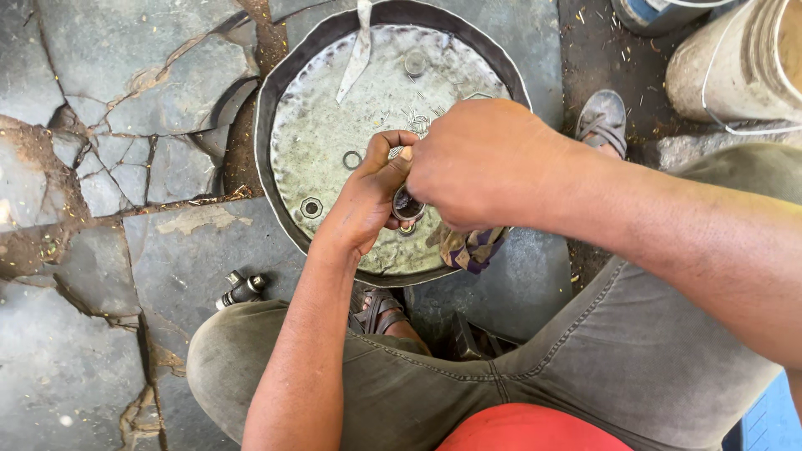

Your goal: The person sits on the ground and uses a thin metal tool to clean the inside of a cylindrical mechanical part. They hold the part in one hand and scrape the interior with the tool, occasionally wiping the tool on a cloth. Other small mechanical parts are visible in a metal tray nearby.

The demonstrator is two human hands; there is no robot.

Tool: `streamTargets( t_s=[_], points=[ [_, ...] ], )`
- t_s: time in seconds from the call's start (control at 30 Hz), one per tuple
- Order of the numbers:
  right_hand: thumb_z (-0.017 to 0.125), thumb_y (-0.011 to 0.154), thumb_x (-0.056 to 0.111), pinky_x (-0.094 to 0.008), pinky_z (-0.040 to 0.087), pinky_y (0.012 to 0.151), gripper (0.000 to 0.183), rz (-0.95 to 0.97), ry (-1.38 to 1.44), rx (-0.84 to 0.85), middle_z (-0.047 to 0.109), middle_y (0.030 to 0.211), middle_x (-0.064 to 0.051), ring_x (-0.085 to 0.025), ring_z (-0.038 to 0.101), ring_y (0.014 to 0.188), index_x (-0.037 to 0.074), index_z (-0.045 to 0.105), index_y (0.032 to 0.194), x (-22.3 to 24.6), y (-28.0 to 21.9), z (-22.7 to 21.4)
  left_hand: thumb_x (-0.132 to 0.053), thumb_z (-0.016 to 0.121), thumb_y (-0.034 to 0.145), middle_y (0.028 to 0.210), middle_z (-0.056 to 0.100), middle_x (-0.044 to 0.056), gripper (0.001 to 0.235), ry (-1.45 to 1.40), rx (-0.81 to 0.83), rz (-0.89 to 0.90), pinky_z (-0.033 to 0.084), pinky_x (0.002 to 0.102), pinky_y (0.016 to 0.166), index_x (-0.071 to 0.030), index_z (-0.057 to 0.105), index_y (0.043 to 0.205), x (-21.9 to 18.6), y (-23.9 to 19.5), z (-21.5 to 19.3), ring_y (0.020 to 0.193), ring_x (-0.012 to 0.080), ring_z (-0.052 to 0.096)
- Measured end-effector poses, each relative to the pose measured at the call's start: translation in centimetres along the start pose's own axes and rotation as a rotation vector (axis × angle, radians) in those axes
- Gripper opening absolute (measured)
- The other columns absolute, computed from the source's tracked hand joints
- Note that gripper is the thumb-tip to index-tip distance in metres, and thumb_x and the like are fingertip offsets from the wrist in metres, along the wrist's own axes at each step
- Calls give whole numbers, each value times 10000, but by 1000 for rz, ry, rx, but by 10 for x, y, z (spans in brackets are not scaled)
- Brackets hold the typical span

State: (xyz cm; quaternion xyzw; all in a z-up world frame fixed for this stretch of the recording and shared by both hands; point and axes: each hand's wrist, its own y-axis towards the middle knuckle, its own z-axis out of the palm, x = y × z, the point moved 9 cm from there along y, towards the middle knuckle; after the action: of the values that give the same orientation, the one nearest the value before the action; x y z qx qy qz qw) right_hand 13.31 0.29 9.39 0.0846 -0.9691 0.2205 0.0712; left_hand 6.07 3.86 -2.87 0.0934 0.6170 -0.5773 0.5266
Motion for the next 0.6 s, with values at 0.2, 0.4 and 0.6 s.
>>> streamTargets(
  t_s=[0.2, 0.4, 0.6],
  points=[
    [662, 762, 201, -527, 565, 591, 166, -12, 136, -44, 700, 676, -101, -362, 714, 698, 192, 775, 884, -3, 2, 2, -248, 466, 1034, 858, 665, 35, 331, -184, 0, -41, 407, 239, 380, -121, 520, 1335, 4, 2, -5, 533, 110, 601],
    [674, 816, 252, -480, 570, 570, 178, 31, 142, -229, 707, 757, -87, -318, 723, 677, 115, 693, 928, -1, -1, 10, -204, 458, 1094, 900, 658, 121, 259, -513, -30, 167, 397, 249, 434, -69, 507, 1310, 1, 14, -22, 586, 134, 567],
    [713, 769, 213, -403, 564, 523, 259, 67, 17, -414, 658, 803, -67, -252, 719, 661, 72, 648, 977, 4, -5, 5, -215, 456, 1079, 927, 665, 92, 196, -630, -172, 207, 375, 254, 451, -130, 490, 1252, 1, 13, -28, 629, 123, 579]
  ],
)
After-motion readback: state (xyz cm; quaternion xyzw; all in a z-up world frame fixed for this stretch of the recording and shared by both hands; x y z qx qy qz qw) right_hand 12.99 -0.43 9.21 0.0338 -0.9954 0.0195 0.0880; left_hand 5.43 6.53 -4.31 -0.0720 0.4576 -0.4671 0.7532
